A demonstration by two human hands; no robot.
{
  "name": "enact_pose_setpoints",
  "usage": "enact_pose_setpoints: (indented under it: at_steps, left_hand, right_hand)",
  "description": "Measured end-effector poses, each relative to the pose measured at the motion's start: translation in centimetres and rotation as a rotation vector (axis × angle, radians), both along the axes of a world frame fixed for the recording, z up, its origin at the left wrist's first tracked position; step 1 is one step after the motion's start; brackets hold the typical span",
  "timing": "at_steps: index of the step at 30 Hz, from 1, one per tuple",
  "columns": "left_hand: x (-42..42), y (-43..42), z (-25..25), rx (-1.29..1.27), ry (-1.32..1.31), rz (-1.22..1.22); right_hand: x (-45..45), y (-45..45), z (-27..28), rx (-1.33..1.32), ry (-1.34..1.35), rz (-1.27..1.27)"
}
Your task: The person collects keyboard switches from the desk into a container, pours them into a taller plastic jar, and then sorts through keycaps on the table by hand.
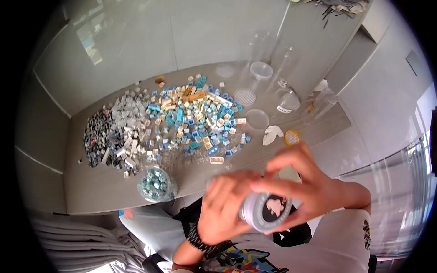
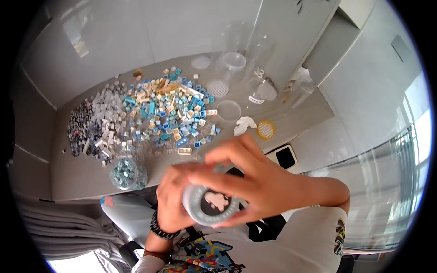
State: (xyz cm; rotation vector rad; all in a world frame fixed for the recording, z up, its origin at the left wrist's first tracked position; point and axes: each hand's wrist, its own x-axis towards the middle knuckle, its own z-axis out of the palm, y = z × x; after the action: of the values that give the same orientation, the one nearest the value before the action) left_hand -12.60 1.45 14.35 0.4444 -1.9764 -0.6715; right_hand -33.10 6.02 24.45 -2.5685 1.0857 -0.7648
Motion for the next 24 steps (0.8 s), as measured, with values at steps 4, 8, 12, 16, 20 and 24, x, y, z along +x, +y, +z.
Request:
enact_pose_setpoints:
  at_steps: [4,8,12,16,20,24]
  left_hand:
    - [3.0,1.8,-0.8,0.400,-0.296,-0.533]
    - [3.4,1.0,-3.4,0.620,-0.235,-0.787]
    - [3.4,0.5,-7.2,0.767,-0.238,-0.915]
    - [3.3,0.7,-8.8,1.202,-0.044,-1.087]
    - [3.9,0.9,-10.2,1.316,-0.017,-1.142]
    - [4.3,1.5,-10.6,1.822,0.174,-1.456]
  right_hand:
    - [-0.6,1.4,-1.7,0.247,0.126,0.263]
    - [0.1,2.8,-5.3,-0.044,0.210,0.260]
    - [0.3,3.4,-7.5,-0.317,0.385,0.226]
    - [-0.2,2.8,-8.5,-0.524,0.440,0.254]
    - [-0.6,2.4,-8.6,-0.605,0.447,0.272]
    - [-2.0,2.2,-8.2,-0.661,0.301,0.115]
